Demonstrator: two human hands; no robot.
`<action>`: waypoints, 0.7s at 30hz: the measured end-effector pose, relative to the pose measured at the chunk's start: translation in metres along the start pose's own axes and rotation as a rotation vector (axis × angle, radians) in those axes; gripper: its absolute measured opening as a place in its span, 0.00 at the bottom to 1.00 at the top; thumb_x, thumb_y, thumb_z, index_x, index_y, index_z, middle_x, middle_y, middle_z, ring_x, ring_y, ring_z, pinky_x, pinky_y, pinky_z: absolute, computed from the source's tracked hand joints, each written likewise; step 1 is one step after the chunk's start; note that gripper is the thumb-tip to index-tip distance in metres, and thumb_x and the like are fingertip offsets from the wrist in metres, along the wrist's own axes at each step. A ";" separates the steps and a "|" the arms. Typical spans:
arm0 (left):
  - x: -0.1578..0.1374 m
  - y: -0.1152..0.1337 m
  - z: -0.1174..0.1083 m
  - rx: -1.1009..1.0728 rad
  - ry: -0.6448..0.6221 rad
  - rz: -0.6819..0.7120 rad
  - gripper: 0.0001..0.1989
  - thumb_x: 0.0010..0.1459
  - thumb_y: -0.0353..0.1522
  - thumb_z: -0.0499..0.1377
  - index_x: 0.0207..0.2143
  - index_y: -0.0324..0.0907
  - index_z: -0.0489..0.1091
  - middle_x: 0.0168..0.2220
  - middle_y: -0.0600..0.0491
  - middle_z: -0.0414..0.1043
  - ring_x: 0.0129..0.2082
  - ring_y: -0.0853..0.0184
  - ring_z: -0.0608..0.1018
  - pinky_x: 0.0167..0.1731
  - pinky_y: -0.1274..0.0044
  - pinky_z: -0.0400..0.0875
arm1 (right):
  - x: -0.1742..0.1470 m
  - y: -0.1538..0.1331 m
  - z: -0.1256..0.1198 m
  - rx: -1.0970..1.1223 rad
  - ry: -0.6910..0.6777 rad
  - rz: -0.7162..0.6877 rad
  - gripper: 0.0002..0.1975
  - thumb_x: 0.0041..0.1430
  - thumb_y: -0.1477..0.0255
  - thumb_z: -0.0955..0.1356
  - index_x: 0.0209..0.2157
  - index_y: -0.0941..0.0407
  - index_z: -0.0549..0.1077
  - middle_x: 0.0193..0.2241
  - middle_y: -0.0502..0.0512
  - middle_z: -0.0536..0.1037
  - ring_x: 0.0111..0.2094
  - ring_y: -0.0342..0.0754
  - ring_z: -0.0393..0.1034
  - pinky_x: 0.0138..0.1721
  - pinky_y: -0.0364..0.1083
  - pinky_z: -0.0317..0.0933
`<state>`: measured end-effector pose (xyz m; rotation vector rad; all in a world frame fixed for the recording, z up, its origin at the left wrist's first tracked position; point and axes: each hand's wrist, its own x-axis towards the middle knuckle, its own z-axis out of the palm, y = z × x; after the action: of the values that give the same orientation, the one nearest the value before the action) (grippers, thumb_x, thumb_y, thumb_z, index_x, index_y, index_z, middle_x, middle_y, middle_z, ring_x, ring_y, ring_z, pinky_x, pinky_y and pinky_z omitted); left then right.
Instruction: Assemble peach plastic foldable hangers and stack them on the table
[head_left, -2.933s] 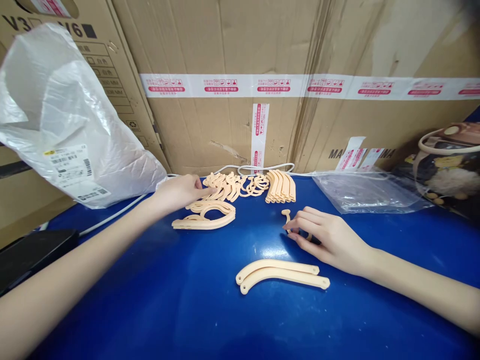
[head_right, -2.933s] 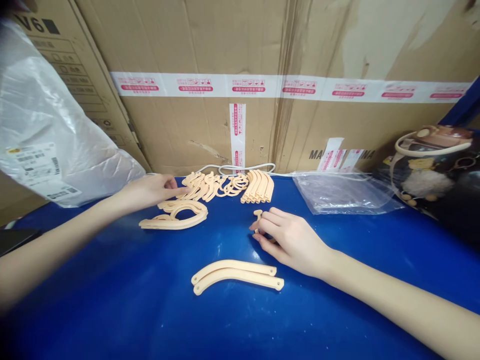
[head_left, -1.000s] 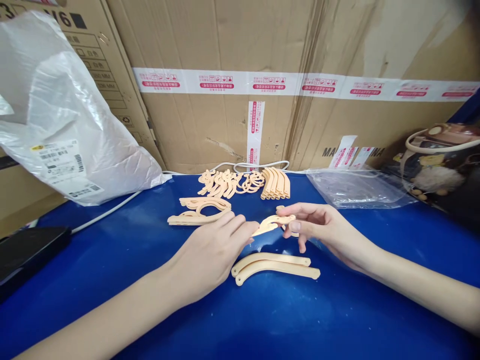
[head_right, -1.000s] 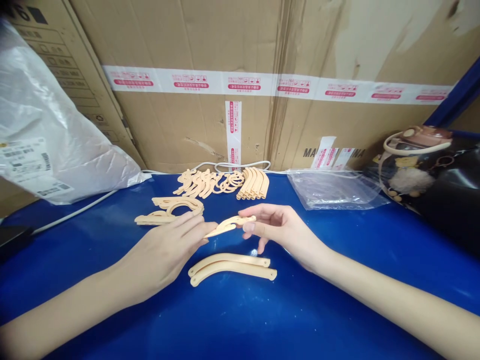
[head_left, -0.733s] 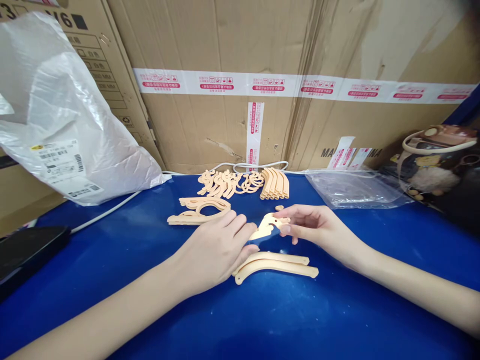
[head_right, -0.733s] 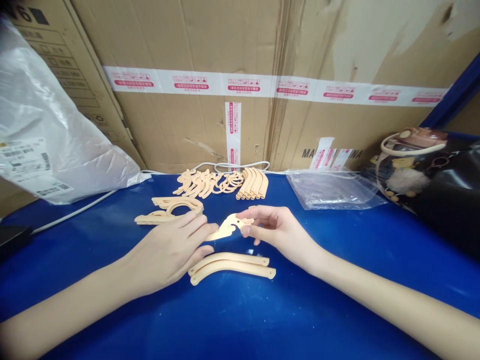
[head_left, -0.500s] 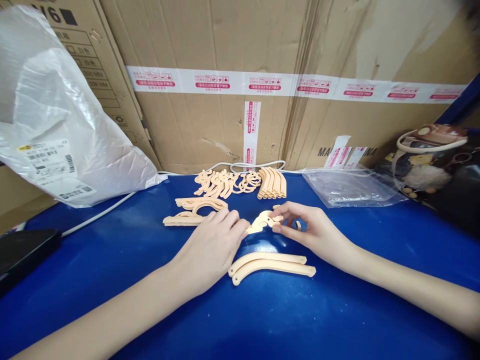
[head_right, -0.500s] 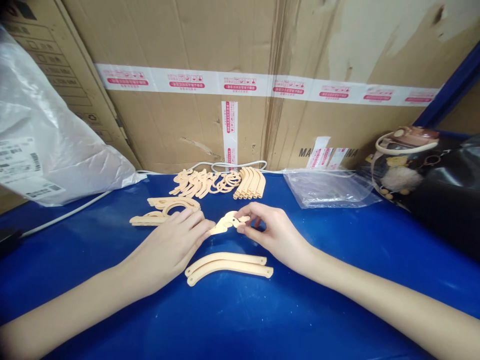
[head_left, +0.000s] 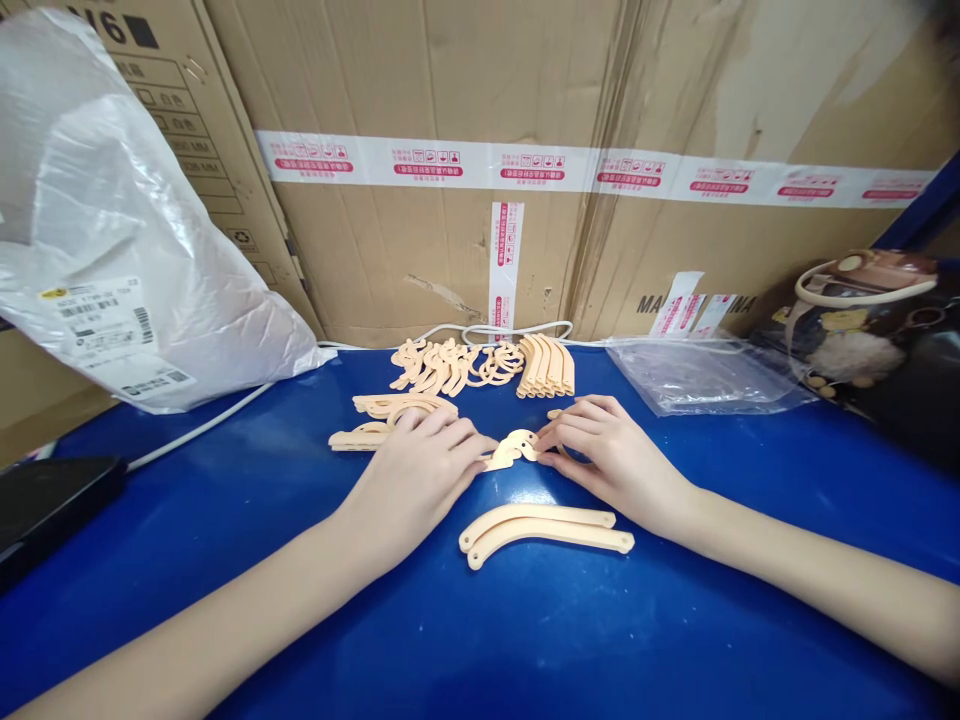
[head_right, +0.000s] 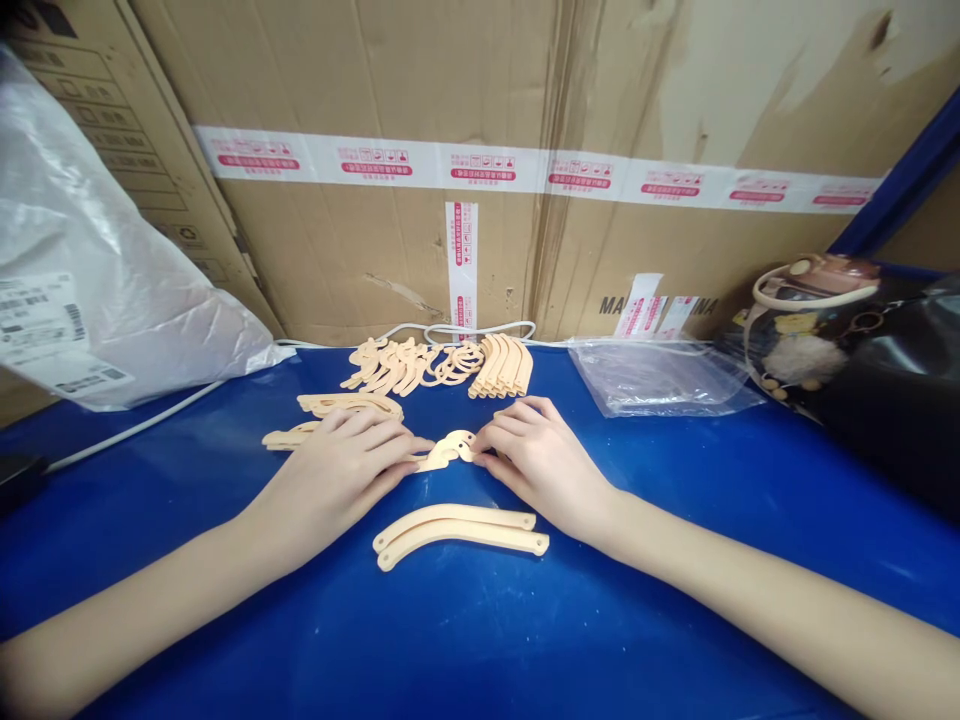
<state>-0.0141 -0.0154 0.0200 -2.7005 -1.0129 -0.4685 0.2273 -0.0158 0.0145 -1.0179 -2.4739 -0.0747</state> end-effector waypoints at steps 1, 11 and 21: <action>0.000 0.000 0.001 0.004 0.015 0.015 0.10 0.66 0.31 0.50 0.41 0.42 0.72 0.37 0.53 0.74 0.41 0.59 0.70 0.40 0.68 0.59 | 0.000 0.001 0.000 -0.010 0.010 -0.009 0.04 0.64 0.72 0.66 0.38 0.53 0.73 0.37 0.48 0.79 0.44 0.47 0.71 0.53 0.52 0.52; -0.002 0.006 -0.003 0.022 0.031 0.077 0.13 0.66 0.28 0.48 0.43 0.41 0.73 0.41 0.52 0.77 0.41 0.61 0.72 0.40 0.68 0.60 | -0.003 0.034 -0.020 -0.151 -0.081 -0.137 0.16 0.63 0.81 0.60 0.49 0.57 0.72 0.48 0.58 0.76 0.49 0.51 0.69 0.48 0.53 0.61; -0.002 0.007 -0.005 -0.046 0.020 0.018 0.13 0.66 0.30 0.49 0.48 0.42 0.70 0.43 0.51 0.74 0.44 0.59 0.70 0.43 0.66 0.60 | -0.001 0.036 -0.023 -0.586 -0.179 -0.385 0.14 0.66 0.79 0.58 0.43 0.61 0.74 0.35 0.60 0.74 0.36 0.53 0.67 0.36 0.50 0.60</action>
<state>-0.0121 -0.0238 0.0235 -2.7366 -0.9832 -0.5209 0.2612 0.0041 0.0298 -0.7574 -2.8544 -0.9094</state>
